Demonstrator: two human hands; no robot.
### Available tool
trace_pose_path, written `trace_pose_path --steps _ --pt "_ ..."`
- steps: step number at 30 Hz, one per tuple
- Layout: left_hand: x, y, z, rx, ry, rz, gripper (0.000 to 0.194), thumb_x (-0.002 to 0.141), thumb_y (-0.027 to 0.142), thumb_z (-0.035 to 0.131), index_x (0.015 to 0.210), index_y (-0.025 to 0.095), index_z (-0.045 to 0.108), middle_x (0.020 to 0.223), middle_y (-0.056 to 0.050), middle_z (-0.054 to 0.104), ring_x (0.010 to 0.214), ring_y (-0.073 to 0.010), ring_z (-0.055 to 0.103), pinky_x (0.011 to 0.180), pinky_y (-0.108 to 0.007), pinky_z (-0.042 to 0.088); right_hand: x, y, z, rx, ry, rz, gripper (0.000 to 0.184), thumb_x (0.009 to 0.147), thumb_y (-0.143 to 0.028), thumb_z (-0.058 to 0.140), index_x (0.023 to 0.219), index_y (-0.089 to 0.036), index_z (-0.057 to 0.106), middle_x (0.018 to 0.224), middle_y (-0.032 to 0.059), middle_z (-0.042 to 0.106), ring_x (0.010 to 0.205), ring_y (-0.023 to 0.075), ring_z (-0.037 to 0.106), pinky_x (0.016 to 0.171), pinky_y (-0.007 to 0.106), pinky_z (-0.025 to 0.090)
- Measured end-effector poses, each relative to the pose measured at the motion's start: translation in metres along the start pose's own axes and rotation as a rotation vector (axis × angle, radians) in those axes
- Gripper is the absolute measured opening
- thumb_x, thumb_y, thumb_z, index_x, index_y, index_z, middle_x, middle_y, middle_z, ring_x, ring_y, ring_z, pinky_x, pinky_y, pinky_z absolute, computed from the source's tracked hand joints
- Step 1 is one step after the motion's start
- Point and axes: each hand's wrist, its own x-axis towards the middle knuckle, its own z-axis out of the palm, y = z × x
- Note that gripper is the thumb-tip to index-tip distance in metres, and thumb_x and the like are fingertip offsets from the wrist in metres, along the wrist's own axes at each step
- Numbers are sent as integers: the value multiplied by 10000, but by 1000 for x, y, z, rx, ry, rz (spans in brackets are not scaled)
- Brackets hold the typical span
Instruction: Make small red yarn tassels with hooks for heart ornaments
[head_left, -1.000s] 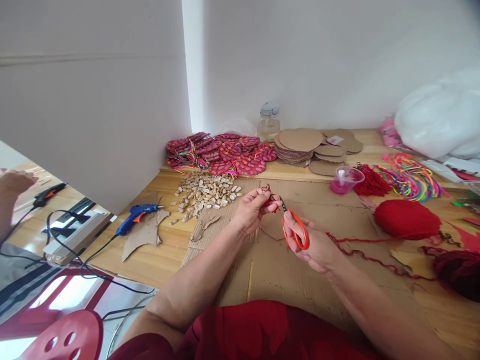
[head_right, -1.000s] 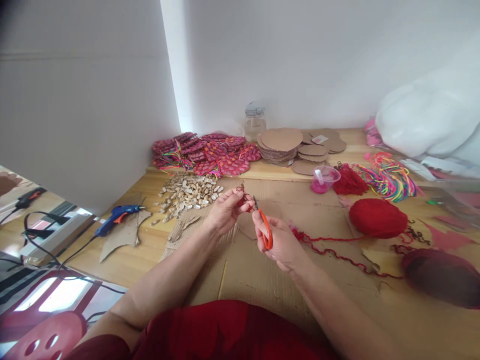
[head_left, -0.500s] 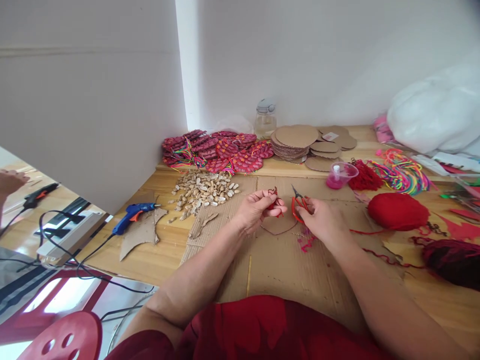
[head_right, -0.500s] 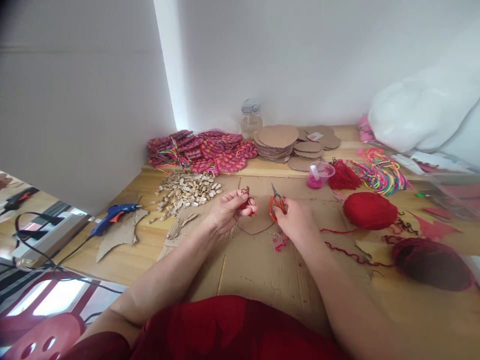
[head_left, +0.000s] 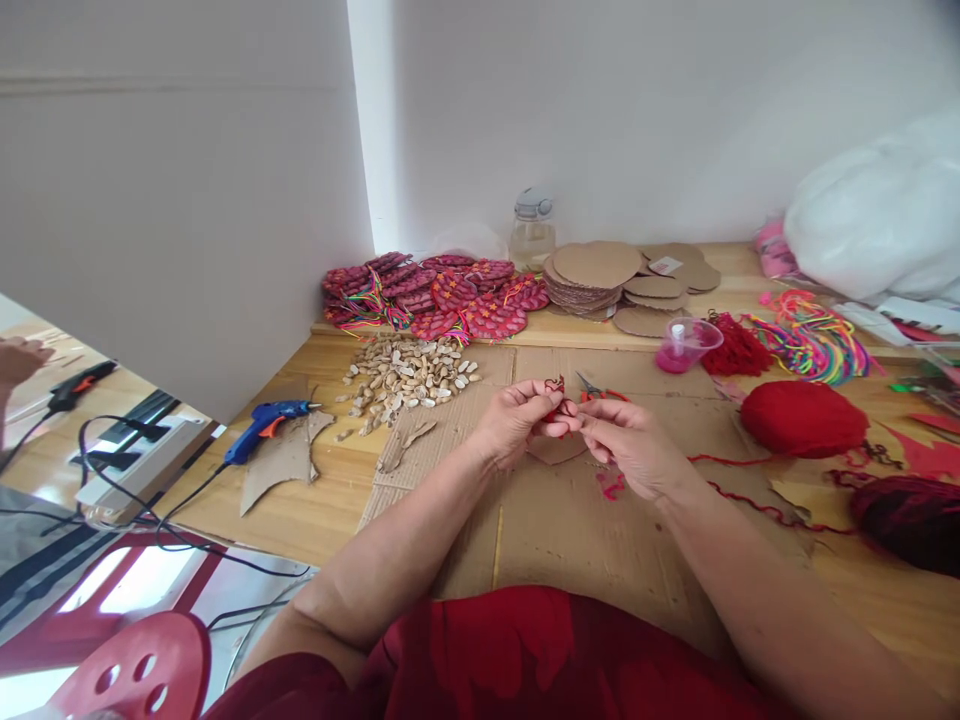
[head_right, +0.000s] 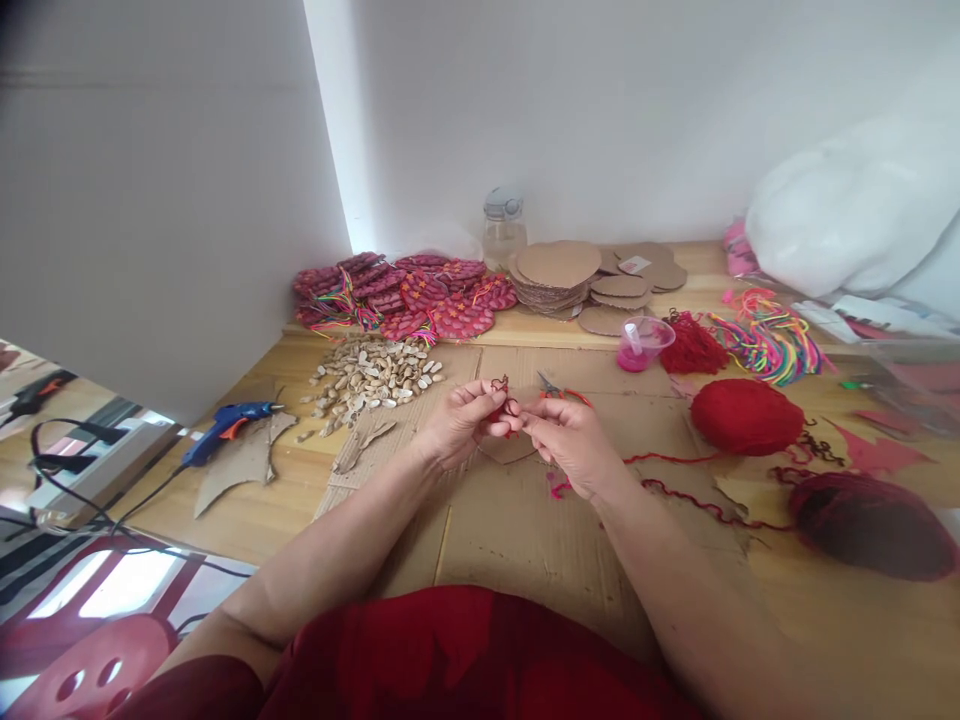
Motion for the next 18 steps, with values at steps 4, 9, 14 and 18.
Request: trace_pose_path --steps 4,9,14,18 --pt "0 0 0 8 -8 15 324 699 287 806 854 102 591 781 -50 719 633 -120 711 526 -131 544 -1 0 1 85 28 1 272 635 -367 840 768 -170 708 661 -12 591 453 41 372 397 195 226" --pt "1 0 1 22 -6 45 346 685 307 812 853 111 581 772 -36 711 599 -106 694 490 -128 523 -1 -2 3 151 20 37 260 638 -346 828 778 -172 695 676 -6 600 470 48 397 387 180 234" --pt "1 -1 2 40 1 59 362 669 332 820 836 112 587 765 -31 708 585 -95 683 479 -124 507 -2 -3 10 174 80 30 236 625 -312 800 710 -183 622 648 -20 585 462 54 409 373 174 244" --pt "1 -2 2 44 35 88 369 658 342 824 828 115 587 767 -31 709 572 -89 671 473 -131 501 -3 -2 14 157 112 -46 193 652 -280 760 685 -190 592 592 -43 538 442 53 398 372 175 252"
